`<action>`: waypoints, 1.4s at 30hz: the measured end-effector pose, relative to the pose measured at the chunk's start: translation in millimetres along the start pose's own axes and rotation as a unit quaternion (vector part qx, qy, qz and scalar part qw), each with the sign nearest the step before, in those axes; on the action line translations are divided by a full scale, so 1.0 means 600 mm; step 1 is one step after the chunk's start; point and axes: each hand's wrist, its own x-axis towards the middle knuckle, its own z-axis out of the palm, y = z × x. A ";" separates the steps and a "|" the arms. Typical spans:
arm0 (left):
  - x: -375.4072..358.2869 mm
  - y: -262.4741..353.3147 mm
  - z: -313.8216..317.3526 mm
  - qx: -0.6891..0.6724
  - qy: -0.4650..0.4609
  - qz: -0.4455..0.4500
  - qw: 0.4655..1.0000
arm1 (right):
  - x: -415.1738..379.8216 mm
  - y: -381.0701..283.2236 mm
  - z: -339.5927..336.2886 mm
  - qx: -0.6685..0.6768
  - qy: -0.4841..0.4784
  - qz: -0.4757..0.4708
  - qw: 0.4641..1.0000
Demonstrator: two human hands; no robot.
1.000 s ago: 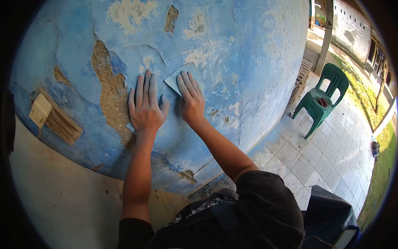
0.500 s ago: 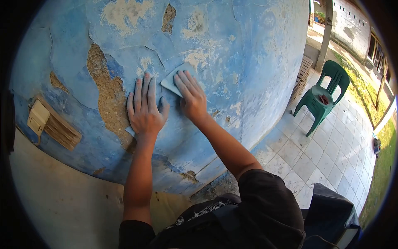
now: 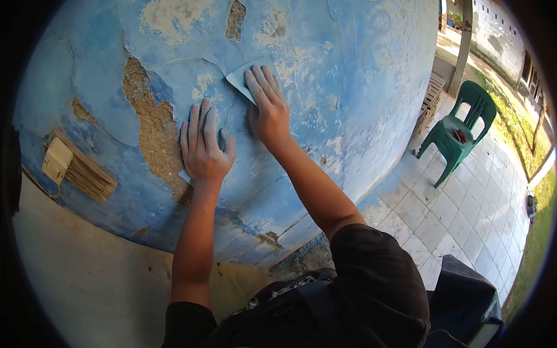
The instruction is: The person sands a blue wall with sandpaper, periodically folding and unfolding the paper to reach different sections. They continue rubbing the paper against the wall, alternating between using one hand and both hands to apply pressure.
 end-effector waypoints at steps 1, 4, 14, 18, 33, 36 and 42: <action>-0.003 0.001 -0.001 0.000 0.002 0.001 1.000 | 0.019 -0.011 0.007 0.011 0.036 0.021 0.999; -0.005 0.000 -0.002 -0.008 0.010 0.012 1.000 | -0.018 -0.028 0.016 0.027 0.084 0.044 0.995; -0.013 -0.001 0.009 -0.010 0.026 0.024 0.999 | 0.043 -0.014 0.008 0.033 0.009 0.010 0.999; -0.013 0.001 0.003 -0.015 0.016 0.020 1.000 | 0.029 -0.042 0.027 0.046 0.070 0.053 0.995; -0.119 0.178 -0.080 -0.336 -0.114 -0.314 0.881 | -0.235 -0.010 -0.233 0.464 -0.089 0.568 0.674; -0.143 0.245 -0.088 -0.488 -0.159 -0.418 0.749 | -0.234 -0.022 -0.280 0.546 -0.054 0.587 0.595; -0.165 0.290 -0.102 -0.548 -0.333 -0.462 0.613 | -0.293 0.004 -0.342 0.562 -0.087 0.604 0.559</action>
